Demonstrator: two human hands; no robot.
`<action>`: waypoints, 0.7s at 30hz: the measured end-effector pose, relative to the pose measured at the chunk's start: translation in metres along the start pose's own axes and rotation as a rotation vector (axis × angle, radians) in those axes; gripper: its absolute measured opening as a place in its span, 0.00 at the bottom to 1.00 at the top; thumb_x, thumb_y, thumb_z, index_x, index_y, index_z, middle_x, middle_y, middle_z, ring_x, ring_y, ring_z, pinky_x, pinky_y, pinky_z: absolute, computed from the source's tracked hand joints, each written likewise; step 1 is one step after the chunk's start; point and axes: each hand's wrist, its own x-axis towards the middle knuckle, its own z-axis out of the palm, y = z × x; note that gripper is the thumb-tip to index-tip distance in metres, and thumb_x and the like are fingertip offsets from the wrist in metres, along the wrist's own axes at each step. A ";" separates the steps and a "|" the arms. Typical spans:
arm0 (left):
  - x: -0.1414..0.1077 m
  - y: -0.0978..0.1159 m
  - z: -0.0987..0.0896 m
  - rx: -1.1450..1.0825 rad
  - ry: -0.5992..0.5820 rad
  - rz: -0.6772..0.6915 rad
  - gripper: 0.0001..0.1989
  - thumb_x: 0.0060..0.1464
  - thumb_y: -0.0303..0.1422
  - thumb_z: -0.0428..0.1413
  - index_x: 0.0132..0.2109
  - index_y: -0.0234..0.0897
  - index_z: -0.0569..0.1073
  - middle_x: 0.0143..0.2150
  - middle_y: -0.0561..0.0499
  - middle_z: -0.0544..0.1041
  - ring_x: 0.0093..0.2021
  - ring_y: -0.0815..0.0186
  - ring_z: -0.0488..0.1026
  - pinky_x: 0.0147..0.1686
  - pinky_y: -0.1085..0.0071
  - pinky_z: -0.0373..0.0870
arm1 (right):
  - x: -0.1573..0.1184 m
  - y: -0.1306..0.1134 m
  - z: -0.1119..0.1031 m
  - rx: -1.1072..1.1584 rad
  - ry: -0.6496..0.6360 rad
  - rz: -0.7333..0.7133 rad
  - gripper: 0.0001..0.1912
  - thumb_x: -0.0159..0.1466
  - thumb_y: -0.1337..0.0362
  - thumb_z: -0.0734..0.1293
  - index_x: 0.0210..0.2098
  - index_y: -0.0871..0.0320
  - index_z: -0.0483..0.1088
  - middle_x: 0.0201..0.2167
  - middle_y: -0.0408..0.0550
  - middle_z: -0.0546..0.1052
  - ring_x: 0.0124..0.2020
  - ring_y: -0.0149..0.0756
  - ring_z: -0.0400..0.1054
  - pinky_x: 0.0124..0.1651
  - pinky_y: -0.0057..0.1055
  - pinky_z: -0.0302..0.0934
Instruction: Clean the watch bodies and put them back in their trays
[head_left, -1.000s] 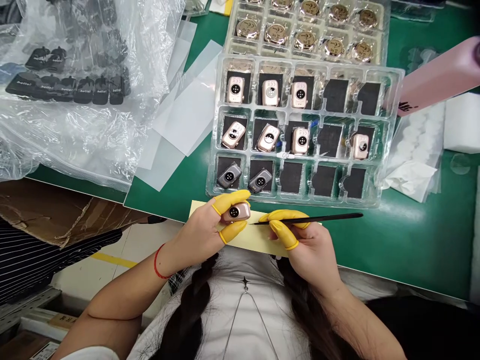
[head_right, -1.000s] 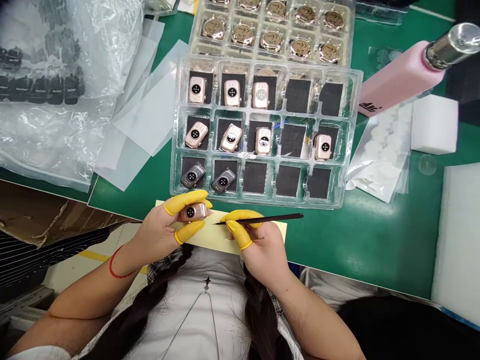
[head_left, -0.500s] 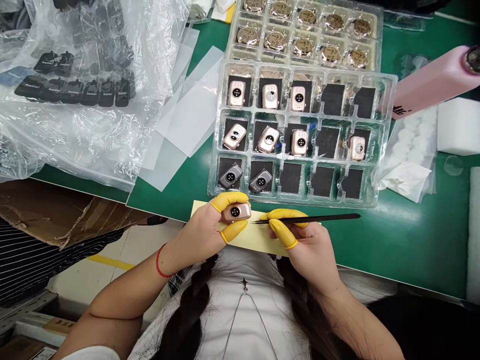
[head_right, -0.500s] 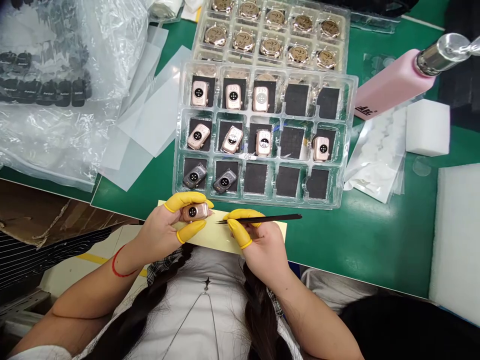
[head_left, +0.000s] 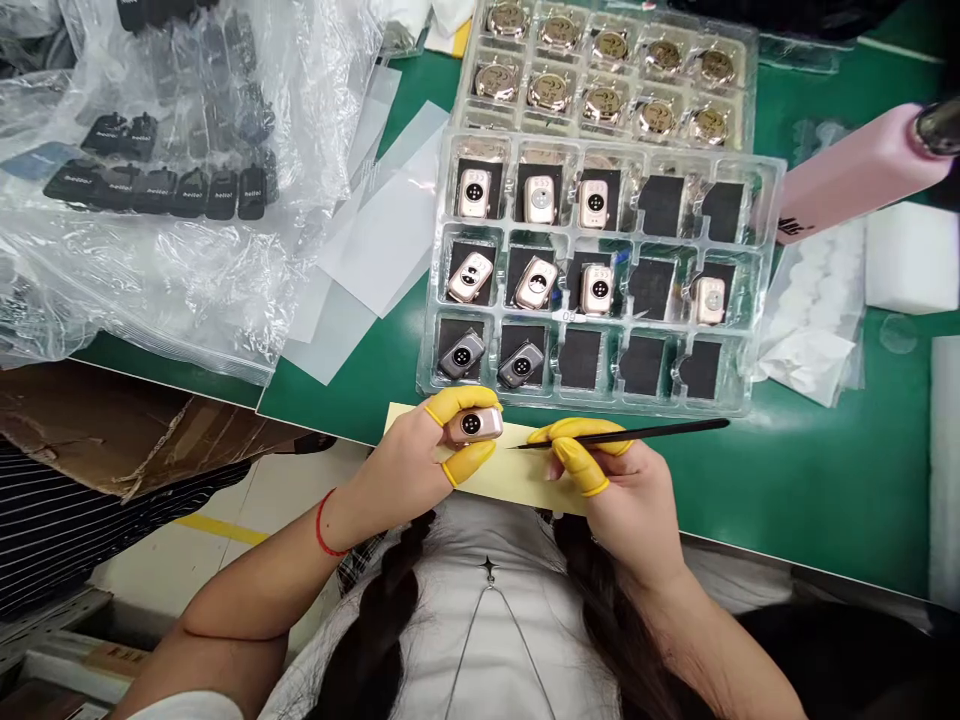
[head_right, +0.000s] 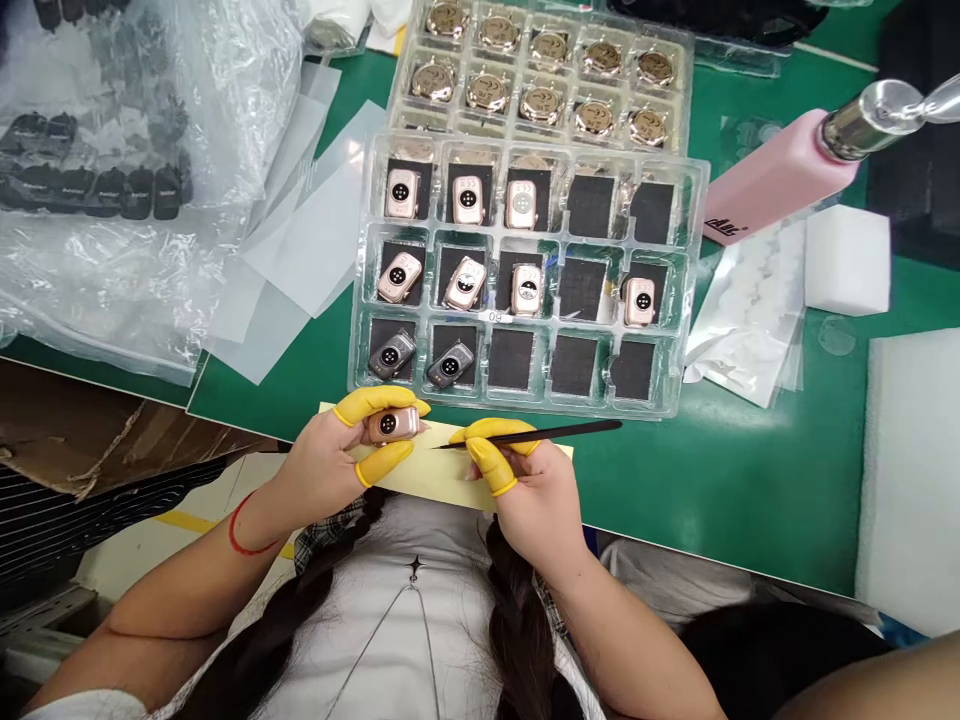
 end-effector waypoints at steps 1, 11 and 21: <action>-0.001 0.000 0.000 -0.014 -0.001 -0.010 0.16 0.58 0.34 0.55 0.53 0.42 0.68 0.47 0.49 0.77 0.43 0.65 0.75 0.46 0.70 0.69 | 0.000 -0.001 -0.002 0.034 0.005 0.013 0.14 0.61 0.60 0.68 0.21 0.56 0.72 0.23 0.44 0.77 0.27 0.32 0.72 0.32 0.25 0.66; 0.007 0.002 -0.004 -0.464 0.054 -0.238 0.28 0.38 0.44 0.68 0.47 0.38 0.75 0.36 0.48 0.74 0.32 0.63 0.72 0.26 0.73 0.71 | 0.017 -0.017 -0.013 0.440 0.056 0.039 0.18 0.56 0.49 0.71 0.29 0.59 0.72 0.18 0.44 0.72 0.20 0.29 0.63 0.26 0.27 0.58; 0.020 0.000 0.010 -0.435 -0.065 -0.233 0.34 0.36 0.47 0.68 0.50 0.36 0.72 0.35 0.50 0.70 0.27 0.70 0.65 0.22 0.74 0.66 | 0.014 -0.021 -0.015 0.528 0.073 -0.036 0.19 0.56 0.48 0.72 0.29 0.59 0.70 0.18 0.42 0.72 0.19 0.28 0.63 0.27 0.27 0.58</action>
